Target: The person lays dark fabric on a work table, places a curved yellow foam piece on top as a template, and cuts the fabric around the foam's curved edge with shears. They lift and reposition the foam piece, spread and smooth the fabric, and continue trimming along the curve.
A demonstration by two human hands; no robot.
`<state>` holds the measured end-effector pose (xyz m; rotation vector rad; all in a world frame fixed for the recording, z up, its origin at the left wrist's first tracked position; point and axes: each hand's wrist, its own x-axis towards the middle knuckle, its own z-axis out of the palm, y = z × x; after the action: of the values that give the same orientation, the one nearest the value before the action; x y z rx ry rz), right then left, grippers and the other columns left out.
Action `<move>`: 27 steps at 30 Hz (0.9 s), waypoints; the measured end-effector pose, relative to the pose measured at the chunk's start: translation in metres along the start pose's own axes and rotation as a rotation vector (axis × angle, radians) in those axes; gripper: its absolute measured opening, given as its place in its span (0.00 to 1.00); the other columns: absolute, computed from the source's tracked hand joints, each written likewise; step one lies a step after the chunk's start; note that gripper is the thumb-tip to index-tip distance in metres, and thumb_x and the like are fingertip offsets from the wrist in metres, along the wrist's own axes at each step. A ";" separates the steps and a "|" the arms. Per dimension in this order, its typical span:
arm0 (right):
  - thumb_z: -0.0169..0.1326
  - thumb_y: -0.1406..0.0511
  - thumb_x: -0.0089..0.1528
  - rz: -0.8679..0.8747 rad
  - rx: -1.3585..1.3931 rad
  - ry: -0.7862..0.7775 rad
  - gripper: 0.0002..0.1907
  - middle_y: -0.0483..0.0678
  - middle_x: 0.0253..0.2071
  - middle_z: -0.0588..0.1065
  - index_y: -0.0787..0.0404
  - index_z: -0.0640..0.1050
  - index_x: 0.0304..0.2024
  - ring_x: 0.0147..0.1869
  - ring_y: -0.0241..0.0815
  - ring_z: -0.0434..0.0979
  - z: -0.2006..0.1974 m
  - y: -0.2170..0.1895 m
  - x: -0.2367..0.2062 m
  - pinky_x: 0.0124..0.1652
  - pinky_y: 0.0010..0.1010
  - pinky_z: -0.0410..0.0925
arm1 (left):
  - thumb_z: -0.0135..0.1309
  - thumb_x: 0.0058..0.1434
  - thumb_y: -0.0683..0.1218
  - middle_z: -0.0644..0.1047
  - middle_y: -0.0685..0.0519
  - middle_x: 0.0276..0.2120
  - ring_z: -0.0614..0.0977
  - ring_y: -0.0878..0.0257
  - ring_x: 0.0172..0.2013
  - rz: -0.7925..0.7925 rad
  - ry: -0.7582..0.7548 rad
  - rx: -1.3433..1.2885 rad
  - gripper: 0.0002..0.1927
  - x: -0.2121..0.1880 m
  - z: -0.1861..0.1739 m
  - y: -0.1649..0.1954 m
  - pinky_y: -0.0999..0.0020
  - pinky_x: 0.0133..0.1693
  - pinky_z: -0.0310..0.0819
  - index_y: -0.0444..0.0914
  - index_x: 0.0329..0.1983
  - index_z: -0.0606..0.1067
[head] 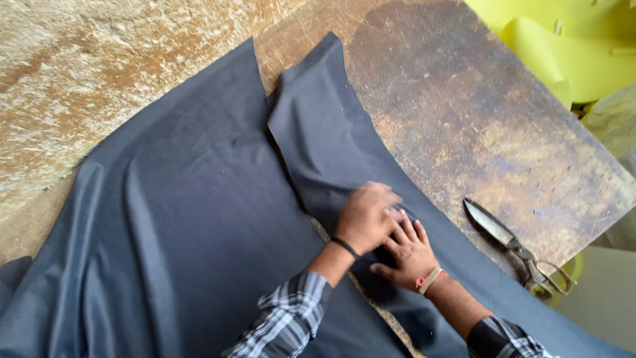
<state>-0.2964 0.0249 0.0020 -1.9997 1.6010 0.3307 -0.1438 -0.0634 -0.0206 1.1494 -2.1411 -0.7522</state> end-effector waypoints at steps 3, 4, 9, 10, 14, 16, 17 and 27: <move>0.62 0.47 0.53 -0.140 0.196 0.313 0.40 0.51 0.74 0.56 0.48 0.69 0.65 0.80 0.56 0.45 0.019 0.016 -0.008 0.70 0.55 0.41 | 0.52 0.62 0.61 0.68 0.42 0.68 0.64 0.45 0.70 0.117 -0.220 0.290 0.27 0.001 0.006 0.005 0.38 0.68 0.52 0.47 0.61 0.75; 0.62 0.49 0.54 -0.155 0.240 0.364 0.36 0.51 0.73 0.59 0.47 0.70 0.64 0.79 0.55 0.49 0.025 0.024 -0.016 0.70 0.52 0.45 | 0.51 0.62 0.64 0.65 0.42 0.71 0.61 0.45 0.72 0.091 -0.239 0.375 0.30 0.008 0.007 -0.004 0.37 0.69 0.49 0.48 0.64 0.73; 0.60 0.58 0.56 0.043 0.431 0.462 0.31 0.53 0.71 0.65 0.52 0.74 0.63 0.71 0.57 0.65 0.057 0.060 -0.074 0.64 0.44 0.61 | 0.51 0.61 0.69 0.52 0.42 0.75 0.52 0.42 0.74 -0.325 -0.059 0.528 0.43 0.033 -0.012 -0.072 0.33 0.67 0.45 0.51 0.76 0.57; 0.60 0.57 0.57 0.080 0.427 0.490 0.31 0.53 0.69 0.67 0.54 0.73 0.62 0.70 0.57 0.66 0.063 0.068 -0.090 0.64 0.44 0.61 | 0.51 0.61 0.69 0.50 0.41 0.76 0.51 0.41 0.74 -0.358 -0.081 0.530 0.44 0.032 -0.013 -0.078 0.33 0.67 0.45 0.51 0.76 0.56; 0.59 0.55 0.60 0.209 0.389 0.580 0.29 0.54 0.65 0.71 0.59 0.73 0.62 0.67 0.58 0.69 0.089 0.096 -0.153 0.63 0.45 0.62 | 0.52 0.65 0.65 0.49 0.37 0.76 0.50 0.38 0.74 -0.351 -0.045 0.525 0.41 0.006 -0.009 -0.077 0.36 0.67 0.50 0.49 0.77 0.56; 0.58 0.55 0.61 0.269 0.368 0.612 0.28 0.54 0.64 0.71 0.59 0.74 0.61 0.66 0.58 0.70 0.103 0.108 -0.182 0.63 0.46 0.63 | 0.53 0.66 0.62 0.49 0.36 0.76 0.50 0.36 0.74 -0.324 -0.064 0.504 0.40 -0.015 0.001 -0.064 0.37 0.67 0.51 0.48 0.78 0.57; 0.58 0.54 0.61 0.293 0.360 0.626 0.28 0.54 0.64 0.72 0.59 0.74 0.60 0.66 0.57 0.70 0.110 0.114 -0.195 0.63 0.46 0.63 | 0.54 0.66 0.61 0.49 0.35 0.76 0.50 0.36 0.74 -0.312 -0.081 0.486 0.40 -0.030 0.005 -0.055 0.38 0.67 0.51 0.48 0.77 0.57; 0.52 0.45 0.62 0.487 0.256 0.526 0.28 0.54 0.50 0.80 0.56 0.81 0.51 0.57 0.56 0.76 0.141 0.206 -0.272 0.60 0.47 0.64 | 0.62 0.58 0.48 0.51 0.31 0.71 0.57 0.35 0.70 -0.611 -0.038 0.020 0.44 -0.162 0.054 0.058 0.51 0.66 0.59 0.45 0.76 0.58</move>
<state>-0.5436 0.2983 -0.0286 -1.5555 2.3230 -0.2438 -0.1391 0.1141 -0.0530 1.8441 -1.8270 -1.0133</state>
